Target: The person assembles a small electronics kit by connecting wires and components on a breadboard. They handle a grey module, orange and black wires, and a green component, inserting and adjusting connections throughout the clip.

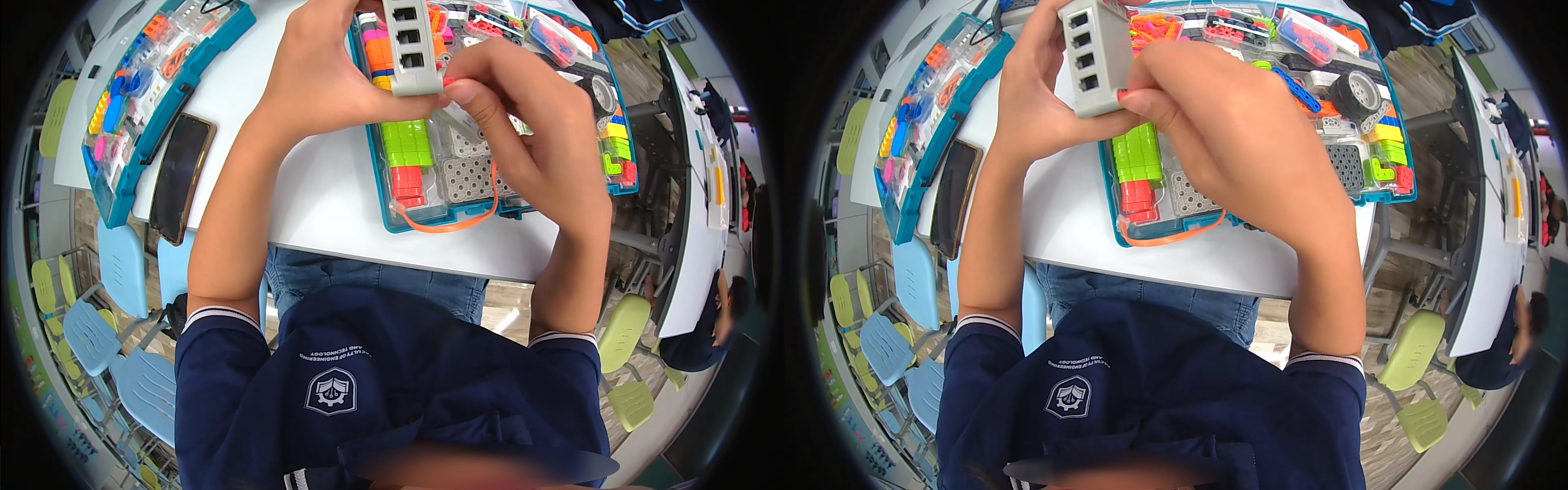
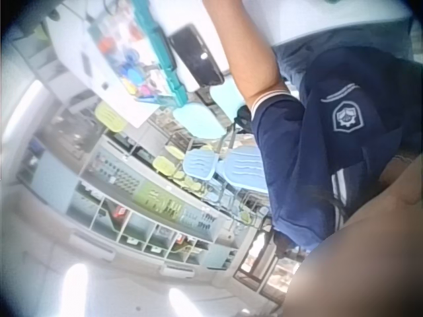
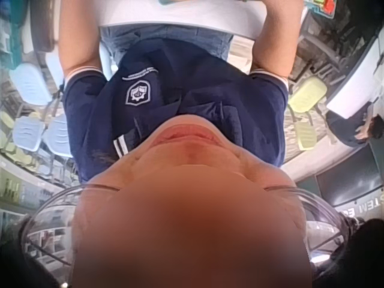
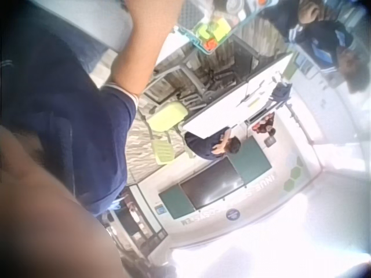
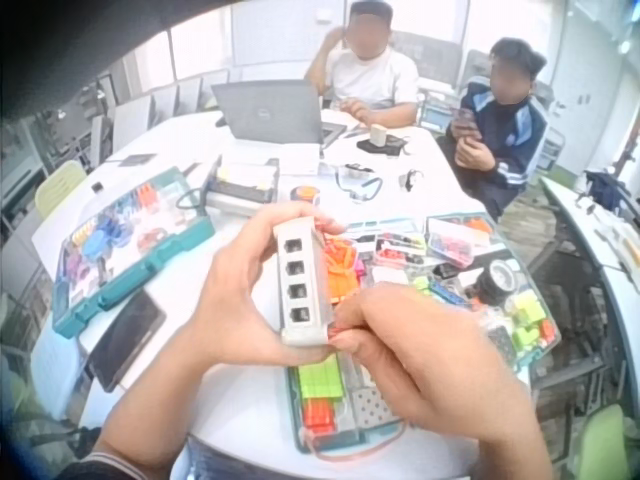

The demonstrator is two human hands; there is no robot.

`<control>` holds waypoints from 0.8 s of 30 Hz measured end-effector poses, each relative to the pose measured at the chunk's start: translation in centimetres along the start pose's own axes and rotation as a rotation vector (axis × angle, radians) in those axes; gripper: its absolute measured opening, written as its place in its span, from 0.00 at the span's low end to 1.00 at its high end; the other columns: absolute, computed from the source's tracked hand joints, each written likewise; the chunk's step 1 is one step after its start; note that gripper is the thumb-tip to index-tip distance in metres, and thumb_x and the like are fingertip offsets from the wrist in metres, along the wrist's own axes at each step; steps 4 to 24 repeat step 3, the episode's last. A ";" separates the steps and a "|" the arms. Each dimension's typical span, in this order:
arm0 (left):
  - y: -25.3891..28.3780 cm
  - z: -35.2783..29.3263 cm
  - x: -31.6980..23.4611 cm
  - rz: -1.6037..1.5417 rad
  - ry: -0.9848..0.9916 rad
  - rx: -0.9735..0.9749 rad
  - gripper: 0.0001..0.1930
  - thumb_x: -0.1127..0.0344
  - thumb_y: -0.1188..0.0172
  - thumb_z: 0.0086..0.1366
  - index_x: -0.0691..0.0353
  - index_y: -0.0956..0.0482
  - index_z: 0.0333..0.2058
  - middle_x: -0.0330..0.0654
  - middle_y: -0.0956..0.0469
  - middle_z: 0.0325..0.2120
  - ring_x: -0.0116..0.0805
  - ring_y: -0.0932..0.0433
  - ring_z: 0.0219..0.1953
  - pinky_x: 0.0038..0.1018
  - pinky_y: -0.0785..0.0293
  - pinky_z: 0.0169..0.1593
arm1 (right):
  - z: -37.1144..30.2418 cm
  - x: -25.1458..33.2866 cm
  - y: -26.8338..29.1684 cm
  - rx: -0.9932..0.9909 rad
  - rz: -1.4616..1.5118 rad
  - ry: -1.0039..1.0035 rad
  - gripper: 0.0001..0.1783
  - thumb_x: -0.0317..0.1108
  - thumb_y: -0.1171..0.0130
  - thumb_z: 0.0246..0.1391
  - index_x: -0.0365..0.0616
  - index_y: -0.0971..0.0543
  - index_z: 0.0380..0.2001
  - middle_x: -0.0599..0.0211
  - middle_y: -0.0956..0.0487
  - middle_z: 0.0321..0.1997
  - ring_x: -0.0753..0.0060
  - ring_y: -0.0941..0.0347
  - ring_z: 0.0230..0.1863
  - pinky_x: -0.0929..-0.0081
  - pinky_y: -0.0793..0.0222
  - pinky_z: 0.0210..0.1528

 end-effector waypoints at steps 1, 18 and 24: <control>0.0 0.0 0.2 -0.036 -0.008 -0.012 0.47 0.64 0.21 0.34 0.64 0.35 0.56 0.48 0.26 0.49 0.35 0.25 0.52 0.30 0.29 0.55 | -0.1 0.0 -0.2 0.029 -0.012 -0.021 0.04 0.25 0.44 0.60 0.35 0.24 0.37 0.64 0.24 0.30 0.74 0.29 0.27 0.78 0.33 0.30; 0.1 -0.2 0.4 -0.038 -0.024 -0.038 0.48 0.64 0.21 0.34 0.64 0.36 0.56 0.48 0.26 0.50 0.35 0.26 0.53 0.30 0.29 0.56 | 0.0 -0.4 -0.9 -0.001 0.075 -0.070 0.07 0.30 0.47 0.64 0.35 0.25 0.37 0.65 0.25 0.29 0.72 0.31 0.28 0.76 0.34 0.32; 0.1 -0.2 0.4 -0.038 -0.024 -0.038 0.48 0.64 0.21 0.34 0.64 0.36 0.56 0.48 0.26 0.50 0.35 0.26 0.53 0.30 0.29 0.56 | 0.0 -0.4 -0.9 -0.001 0.075 -0.070 0.07 0.30 0.47 0.64 0.35 0.25 0.37 0.65 0.25 0.29 0.72 0.31 0.28 0.76 0.34 0.32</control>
Point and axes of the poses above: each hand's wrist, its own z-axis towards the middle knuckle, its own y-axis out of the back of the hand, x = y × z, the point moved 5 cm from there along z, towards the middle knuckle
